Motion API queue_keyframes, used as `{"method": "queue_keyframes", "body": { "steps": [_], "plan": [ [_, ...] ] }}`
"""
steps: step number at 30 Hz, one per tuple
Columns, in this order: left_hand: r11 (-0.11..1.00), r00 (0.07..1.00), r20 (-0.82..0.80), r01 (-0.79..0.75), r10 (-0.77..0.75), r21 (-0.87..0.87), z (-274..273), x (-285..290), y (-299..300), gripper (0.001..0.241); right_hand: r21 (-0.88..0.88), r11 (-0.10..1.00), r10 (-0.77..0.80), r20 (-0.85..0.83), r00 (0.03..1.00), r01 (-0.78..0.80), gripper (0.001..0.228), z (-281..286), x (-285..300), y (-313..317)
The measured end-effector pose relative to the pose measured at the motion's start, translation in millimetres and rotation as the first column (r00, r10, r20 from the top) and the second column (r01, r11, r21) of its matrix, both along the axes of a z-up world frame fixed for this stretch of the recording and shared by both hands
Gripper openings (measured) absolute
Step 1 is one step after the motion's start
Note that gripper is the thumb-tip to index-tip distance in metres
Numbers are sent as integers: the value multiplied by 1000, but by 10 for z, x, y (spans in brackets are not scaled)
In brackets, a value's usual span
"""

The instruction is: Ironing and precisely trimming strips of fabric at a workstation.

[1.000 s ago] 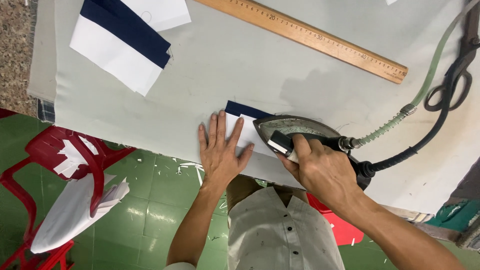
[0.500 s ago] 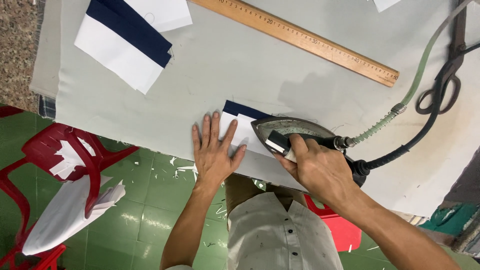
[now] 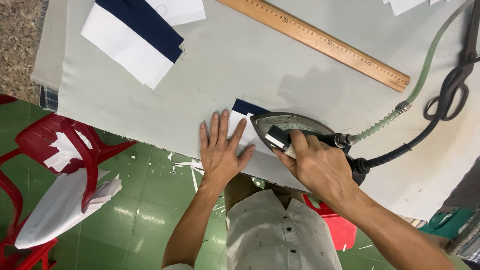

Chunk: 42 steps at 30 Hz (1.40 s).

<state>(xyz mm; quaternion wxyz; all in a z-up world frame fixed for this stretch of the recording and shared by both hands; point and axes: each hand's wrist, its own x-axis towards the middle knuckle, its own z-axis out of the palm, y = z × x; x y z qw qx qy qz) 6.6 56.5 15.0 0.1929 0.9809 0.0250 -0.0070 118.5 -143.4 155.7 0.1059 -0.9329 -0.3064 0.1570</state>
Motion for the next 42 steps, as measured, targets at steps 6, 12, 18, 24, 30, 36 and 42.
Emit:
{"method": "queue_keyframes", "body": {
  "steps": [6, 12, 18, 24, 30, 36, 42],
  "plan": [
    [999, 1000, 9, 10, -10, -35, -58, -24, 27, 67, -68, 998, -14, -62, 998, 10, 50, -9, 85, 181],
    [995, 967, 252, -4, 29, -99, 274, 571, 251, 64, -13, 1000, -5, 45, 999, 6, 46, 27, 65, 147],
    [991, 918, 391, 107, -67, -82, 370, 2259, 282, 42, 33, 998, -56, 37, 998, 54, 43, 50, 42, 106],
    [993, 965, 238, 117, -112, -8, 37, 3410, 114, 80, 64, 990, -124, 25, 992, 122, 44, -10, 3, 53],
    [989, 988, 81, 135, -130, -66, 256, 3484, 165, 107, 7, 988, -152, -134, 979, 154, 45, 89, 52, 68],
    [981, 983, -94, 142, -155, -133, 952, 3146, 714, 101, 50, 988, -134, -153, 979, 143, 49, 112, 53, 42],
    [957, 919, -387, -173, 71, -235, 2094, 2311, 1090, 65, 47, 990, -112, -313, 943, 133, 53, 167, 101, 21]
  ]
}}
